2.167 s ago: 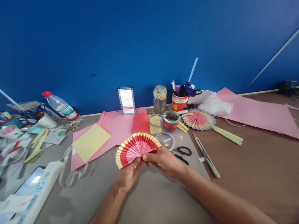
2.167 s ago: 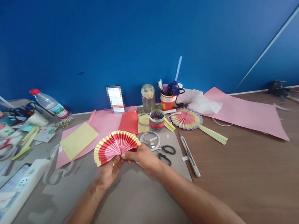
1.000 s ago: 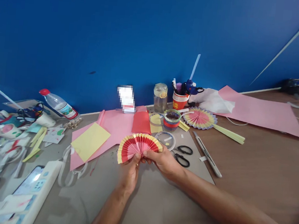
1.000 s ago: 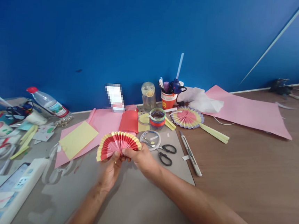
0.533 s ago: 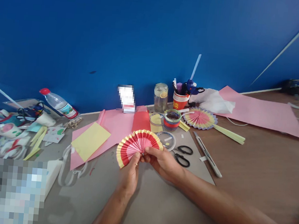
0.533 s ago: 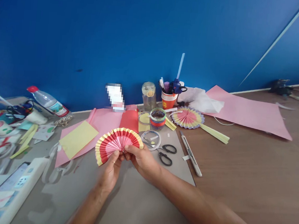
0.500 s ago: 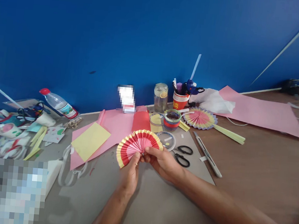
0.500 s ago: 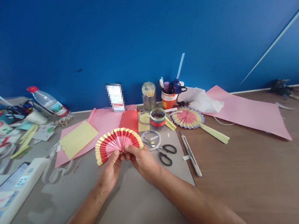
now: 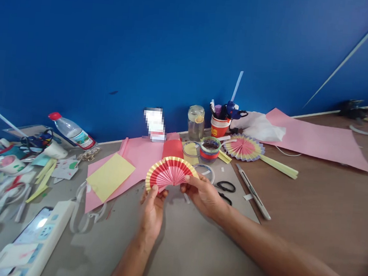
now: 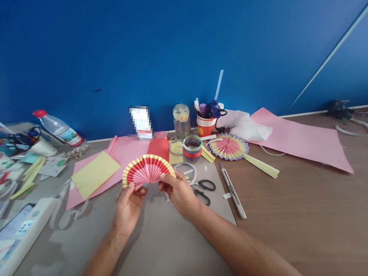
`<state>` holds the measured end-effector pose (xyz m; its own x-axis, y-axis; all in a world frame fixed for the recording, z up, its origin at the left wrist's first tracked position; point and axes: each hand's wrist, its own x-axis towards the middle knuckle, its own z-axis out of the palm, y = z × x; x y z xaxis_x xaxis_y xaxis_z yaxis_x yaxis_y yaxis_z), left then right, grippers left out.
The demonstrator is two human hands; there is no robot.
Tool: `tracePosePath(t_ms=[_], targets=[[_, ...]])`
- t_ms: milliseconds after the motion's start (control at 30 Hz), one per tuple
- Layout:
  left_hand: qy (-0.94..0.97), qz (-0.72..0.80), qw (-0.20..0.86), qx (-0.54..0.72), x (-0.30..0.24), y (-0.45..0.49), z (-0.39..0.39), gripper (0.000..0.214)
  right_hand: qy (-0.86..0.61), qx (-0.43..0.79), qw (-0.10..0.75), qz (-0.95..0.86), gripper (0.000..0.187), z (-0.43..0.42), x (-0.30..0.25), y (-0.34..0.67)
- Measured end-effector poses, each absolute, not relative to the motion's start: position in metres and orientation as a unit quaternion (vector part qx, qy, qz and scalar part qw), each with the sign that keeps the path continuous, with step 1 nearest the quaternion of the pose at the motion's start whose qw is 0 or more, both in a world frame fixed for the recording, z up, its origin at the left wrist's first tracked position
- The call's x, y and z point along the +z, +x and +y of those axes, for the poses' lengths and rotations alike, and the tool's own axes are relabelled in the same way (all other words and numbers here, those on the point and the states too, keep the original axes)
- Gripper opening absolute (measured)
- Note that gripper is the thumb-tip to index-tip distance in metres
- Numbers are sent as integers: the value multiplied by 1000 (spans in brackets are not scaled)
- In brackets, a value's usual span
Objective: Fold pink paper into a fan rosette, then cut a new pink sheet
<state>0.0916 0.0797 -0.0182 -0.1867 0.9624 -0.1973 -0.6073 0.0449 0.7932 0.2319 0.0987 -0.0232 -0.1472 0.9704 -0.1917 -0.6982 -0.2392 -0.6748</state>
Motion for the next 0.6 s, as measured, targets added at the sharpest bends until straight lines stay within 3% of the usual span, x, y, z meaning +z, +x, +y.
tracePosePath(t_ms=[267,500,600], targets=[[175,389,620,659,-23,89,83,22,-341,717,536,-289,19,102,-24,239],[190,386,660,616,-27,94,78,20,-332,680,620,-208,20,105,-28,232],[217,385,659,609,-25,93,78,18,-335,688,605,-221,17,106,-30,236]])
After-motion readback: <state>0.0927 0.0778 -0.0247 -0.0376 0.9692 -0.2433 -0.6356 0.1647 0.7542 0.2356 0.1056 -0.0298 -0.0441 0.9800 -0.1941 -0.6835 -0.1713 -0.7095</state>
